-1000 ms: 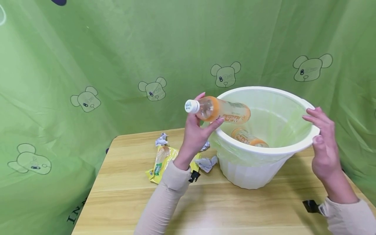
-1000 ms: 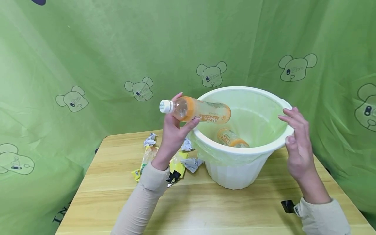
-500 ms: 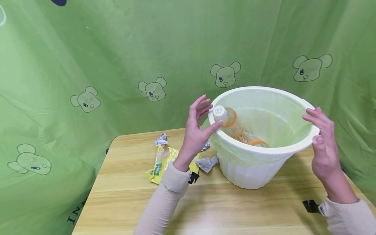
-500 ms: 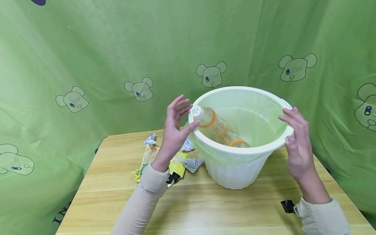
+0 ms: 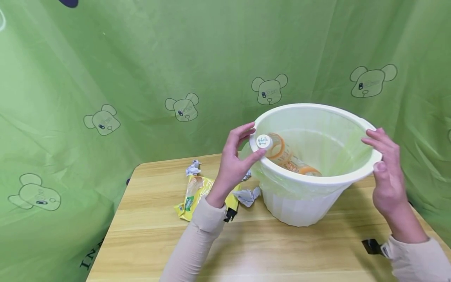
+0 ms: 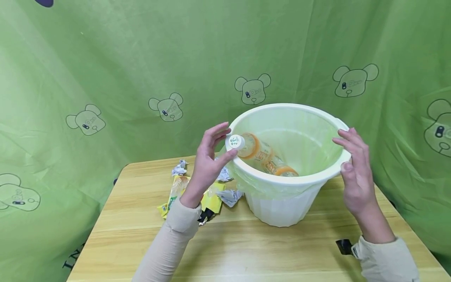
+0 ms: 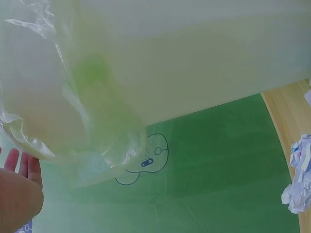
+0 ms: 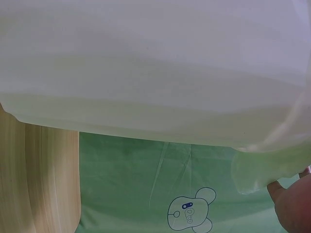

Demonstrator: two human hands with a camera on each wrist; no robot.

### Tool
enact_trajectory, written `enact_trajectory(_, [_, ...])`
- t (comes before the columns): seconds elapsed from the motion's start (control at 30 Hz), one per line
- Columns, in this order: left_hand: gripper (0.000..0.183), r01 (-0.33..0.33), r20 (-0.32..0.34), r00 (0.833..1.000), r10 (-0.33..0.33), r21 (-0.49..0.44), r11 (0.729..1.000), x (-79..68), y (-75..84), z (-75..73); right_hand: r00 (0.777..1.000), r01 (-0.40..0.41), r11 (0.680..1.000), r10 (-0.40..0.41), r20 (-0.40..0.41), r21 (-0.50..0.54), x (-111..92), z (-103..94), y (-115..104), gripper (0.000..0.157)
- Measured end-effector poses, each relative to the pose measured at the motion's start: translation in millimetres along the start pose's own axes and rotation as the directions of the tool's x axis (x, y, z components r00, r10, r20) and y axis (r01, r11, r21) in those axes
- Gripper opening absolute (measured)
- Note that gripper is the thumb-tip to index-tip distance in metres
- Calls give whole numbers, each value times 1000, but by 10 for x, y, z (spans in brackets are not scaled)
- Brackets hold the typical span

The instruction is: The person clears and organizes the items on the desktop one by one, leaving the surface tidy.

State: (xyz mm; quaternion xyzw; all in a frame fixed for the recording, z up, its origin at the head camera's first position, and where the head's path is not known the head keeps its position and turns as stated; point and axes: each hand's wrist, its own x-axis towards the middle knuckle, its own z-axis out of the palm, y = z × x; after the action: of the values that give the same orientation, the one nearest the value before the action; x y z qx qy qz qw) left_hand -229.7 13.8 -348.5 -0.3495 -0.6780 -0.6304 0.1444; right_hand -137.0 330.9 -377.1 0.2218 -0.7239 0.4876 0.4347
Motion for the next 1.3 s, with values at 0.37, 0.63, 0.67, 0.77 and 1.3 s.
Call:
enact_trajectory(0.37, [41,-28,80,997,20,99,995,-85,36,-38,1000,-3,1000,3,2,4,-4,-1,11,52])
enact_trajectory(0.63, [42,-100,114,990,87,110,989,-124,3,-85,1000,-3,1000,3,5,5,-6,3,14,52])
enact_trajectory(0.67, [41,-104,114,989,91,109,989,-126,3,-88,1000,-3,1000,3,4,5,-6,3,14,52])
enact_trajectory(0.77, [36,-112,122,988,98,116,987,-135,4,-94,1000,-5,1000,5,2,7,-7,2,14,52])
enact_trajectory(1.3, [39,-155,130,982,133,170,973,-201,-29,-197,1000,2,1000,-2,-8,16,-8,9,20,52])
